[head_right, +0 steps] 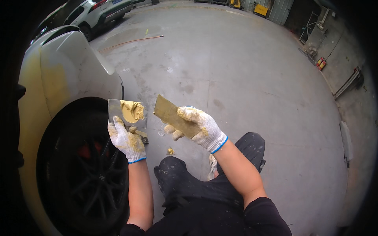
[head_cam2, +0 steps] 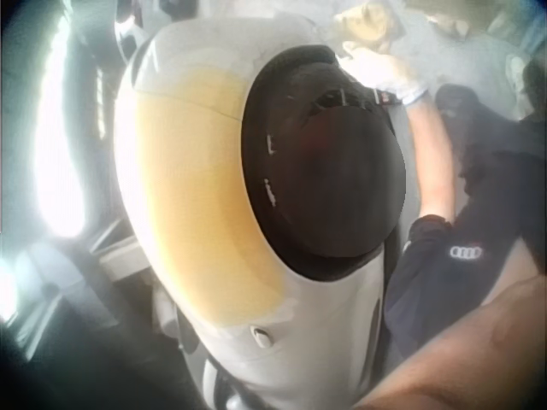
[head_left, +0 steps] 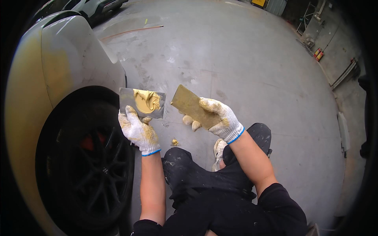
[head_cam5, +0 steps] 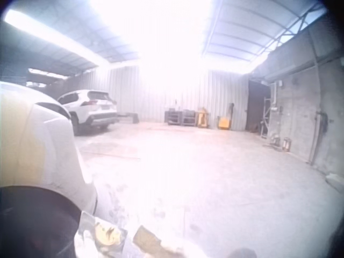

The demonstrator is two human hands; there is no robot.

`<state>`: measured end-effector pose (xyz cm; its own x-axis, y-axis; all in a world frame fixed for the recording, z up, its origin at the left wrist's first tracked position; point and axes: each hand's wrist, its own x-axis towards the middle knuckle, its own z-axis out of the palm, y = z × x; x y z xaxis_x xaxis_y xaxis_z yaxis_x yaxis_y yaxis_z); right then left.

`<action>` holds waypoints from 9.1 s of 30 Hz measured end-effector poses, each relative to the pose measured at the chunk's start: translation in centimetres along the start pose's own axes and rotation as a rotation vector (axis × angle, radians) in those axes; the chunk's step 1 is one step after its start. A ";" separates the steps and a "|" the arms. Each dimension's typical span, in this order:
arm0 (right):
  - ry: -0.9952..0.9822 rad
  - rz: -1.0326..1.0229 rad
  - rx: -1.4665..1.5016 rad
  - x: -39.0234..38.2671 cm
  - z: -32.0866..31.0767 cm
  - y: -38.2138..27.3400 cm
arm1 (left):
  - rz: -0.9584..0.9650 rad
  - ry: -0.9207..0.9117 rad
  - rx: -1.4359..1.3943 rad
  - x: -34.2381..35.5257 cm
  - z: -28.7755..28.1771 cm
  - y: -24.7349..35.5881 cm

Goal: The person kneels beside a car and applies a yellow body filler to the front wheel arch using a putty knife. They scoop filler from a can, mix it with a hardener, and spread it over the surface.

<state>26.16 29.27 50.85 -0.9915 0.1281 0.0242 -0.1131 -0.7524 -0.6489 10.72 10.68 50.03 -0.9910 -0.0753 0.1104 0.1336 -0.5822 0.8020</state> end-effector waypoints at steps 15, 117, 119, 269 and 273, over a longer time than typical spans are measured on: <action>-0.095 -0.322 -1.158 0.6 4.5 -2.4 | -0.088 -0.282 -0.012 -2.4 -2.1 -2.2; 0.293 0.032 -0.578 -2.6 -1.8 -4.1 | -0.198 0.088 0.081 -3.1 1.6 -3.9; 0.143 0.111 0.092 -2.5 -1.6 -2.4 | -0.082 0.028 -0.014 -3.0 2.1 -3.9; 0.045 0.195 0.312 1.3 0.9 2.2 | 0.159 0.075 0.153 -1.0 -0.4 -1.9; -0.062 0.308 0.430 2.7 2.4 1.6 | 0.433 -0.307 0.179 -4.2 -1.2 -2.5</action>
<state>23.11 26.85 51.67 -0.9834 -0.1692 -0.0649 0.1804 -0.9477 -0.2632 14.55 11.50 46.86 -0.8025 -0.0219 0.5962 0.5530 -0.4023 0.7296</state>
